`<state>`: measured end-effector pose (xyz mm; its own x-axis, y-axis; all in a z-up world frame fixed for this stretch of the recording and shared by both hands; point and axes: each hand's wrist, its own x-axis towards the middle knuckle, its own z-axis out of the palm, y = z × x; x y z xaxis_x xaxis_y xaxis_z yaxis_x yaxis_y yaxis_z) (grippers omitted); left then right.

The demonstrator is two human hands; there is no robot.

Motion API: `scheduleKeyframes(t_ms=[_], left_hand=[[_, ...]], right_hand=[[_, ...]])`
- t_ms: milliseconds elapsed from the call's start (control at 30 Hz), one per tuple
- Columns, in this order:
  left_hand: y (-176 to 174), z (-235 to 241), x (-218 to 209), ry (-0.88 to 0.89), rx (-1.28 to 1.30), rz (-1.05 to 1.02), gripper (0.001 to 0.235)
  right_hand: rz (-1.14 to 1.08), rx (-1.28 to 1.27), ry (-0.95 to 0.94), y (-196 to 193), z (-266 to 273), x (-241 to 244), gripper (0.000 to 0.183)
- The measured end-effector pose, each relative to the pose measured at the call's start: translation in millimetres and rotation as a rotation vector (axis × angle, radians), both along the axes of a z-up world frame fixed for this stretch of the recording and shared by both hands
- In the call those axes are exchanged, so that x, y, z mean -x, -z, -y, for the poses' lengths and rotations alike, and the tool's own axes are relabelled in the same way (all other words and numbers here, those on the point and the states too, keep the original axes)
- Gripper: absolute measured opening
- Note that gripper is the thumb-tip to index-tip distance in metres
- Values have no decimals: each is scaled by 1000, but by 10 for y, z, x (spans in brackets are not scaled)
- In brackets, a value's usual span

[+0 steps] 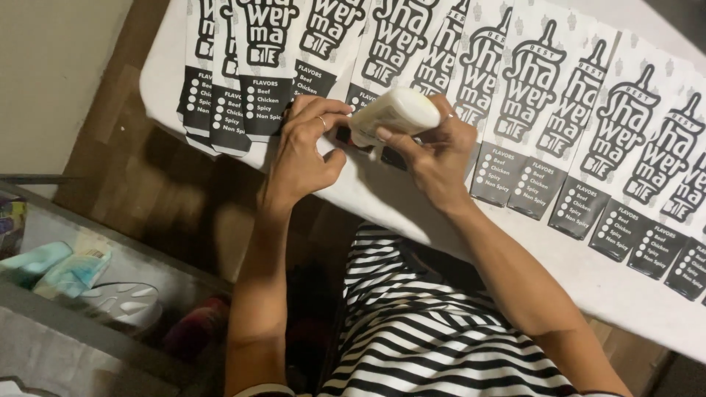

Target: Laying out paper food wrappers on a table and applying glue to the edges to prepare them for assembly.

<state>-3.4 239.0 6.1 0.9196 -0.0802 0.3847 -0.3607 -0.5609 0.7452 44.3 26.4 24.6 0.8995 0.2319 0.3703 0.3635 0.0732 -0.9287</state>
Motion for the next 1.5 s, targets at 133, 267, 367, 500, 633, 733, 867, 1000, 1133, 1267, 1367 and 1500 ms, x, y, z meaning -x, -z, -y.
scheduleKeyframes(t_ms=[133, 267, 367, 500, 633, 733, 867, 1000, 1133, 1267, 1367, 1500], left_hand=[[5, 13, -5, -23, -20, 37, 22], [7, -13, -8, 4, 7, 26, 35], [81, -11, -24, -10, 7, 37, 31], [90, 20, -38, -36, 27, 39, 26], [133, 52, -52, -77, 33, 43, 24], [113, 64, -55, -92, 34, 40, 23], [134, 19, -56, -64, 18, 70, 28], [136, -3, -57, -40, 1, 85, 31], [79, 26, -49, -37, 42, 77, 36], [69, 48, -38, -50, 34, 53, 38], [68, 54, -45, -49, 36, 68, 41], [-78, 48, 29, 19, 2, 107, 44]], right_hand=[[10, -32, -25, -54, -145, -29, 36], [-20, -3, -35, -14, 77, 13, 35], [-19, 40, -25, -54, 296, 46, 33], [-13, 28, 4, -90, 337, 76, 34], [0, -1, 0, -66, 249, 87, 34], [9, -6, -13, -14, 170, 58, 34], [48, -23, -24, 89, 21, 24, 34], [24, -54, -18, -2, -105, 66, 35], [-3, 12, 54, 0, 107, 135, 38], [-56, 35, 134, -32, 342, 188, 39], [-121, -69, 264, 488, 746, 88, 42], [-330, -289, 371, 135, 1345, 96, 39]])
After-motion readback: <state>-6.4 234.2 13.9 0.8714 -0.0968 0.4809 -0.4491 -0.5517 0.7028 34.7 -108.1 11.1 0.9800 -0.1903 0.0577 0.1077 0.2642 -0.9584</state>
